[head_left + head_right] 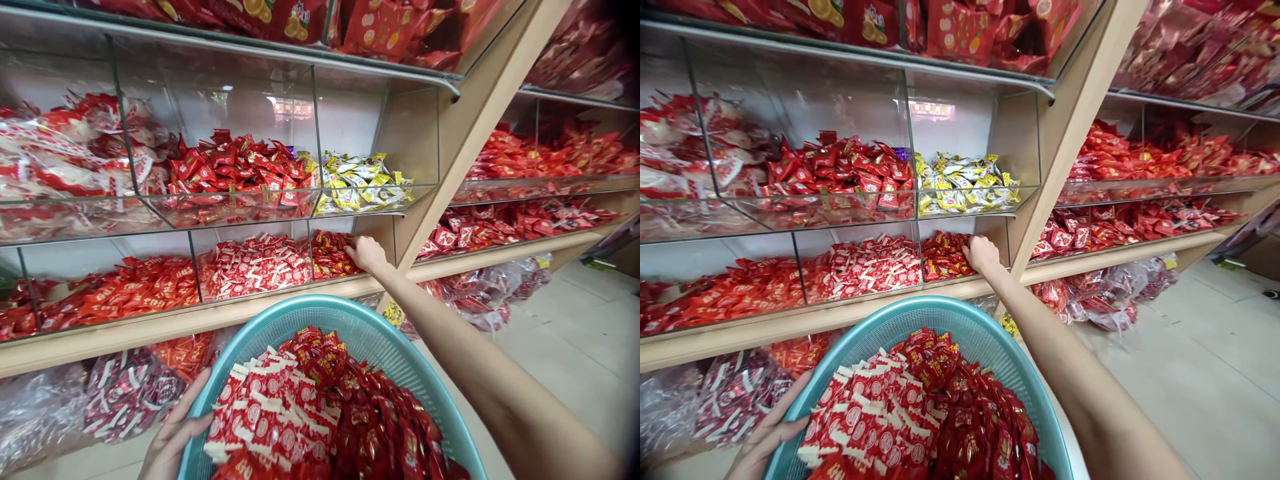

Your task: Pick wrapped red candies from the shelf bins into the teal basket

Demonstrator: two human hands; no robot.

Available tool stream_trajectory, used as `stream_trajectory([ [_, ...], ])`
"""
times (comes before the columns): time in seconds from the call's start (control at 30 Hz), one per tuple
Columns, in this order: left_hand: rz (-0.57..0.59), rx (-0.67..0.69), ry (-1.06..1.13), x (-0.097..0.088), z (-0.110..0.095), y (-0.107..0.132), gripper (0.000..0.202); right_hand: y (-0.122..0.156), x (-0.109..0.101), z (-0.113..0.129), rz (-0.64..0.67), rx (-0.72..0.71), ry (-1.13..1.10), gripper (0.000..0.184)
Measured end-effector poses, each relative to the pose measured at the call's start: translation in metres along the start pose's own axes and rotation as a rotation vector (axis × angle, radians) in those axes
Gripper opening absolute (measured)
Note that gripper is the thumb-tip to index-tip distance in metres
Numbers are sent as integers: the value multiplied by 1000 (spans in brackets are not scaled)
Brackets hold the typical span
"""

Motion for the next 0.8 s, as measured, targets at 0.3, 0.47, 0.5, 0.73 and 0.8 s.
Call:
stream_trajectory([
  [0.3,-9,-41,39,3,1,4,64,-1,23,-6,-9,119,-112,33],
  [0.47,9,-33,50,5,2,4,67,-2,24,-2,-8,10,-164,25],
  [0.5,12,-32,53,6,2,4,68,-2,25,0,6,-13,-180,23],
  [0.73,-1,-45,42,4,2,4,66,0,11,-11,30,-20,-281,21],
  [0.8,-13,-47,37,4,2,5,69,7,-7,-18,12,-44,-258,19],
])
Point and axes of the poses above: each hand's wrist, its own y-axis away from the middle knuckle, its own x-axis out of the palm, z = x × y, the point moved 7 cm from there along -y, towards the middle knuckle, and after that the axes turned 8 degrees about y, right-handed, at the moved point
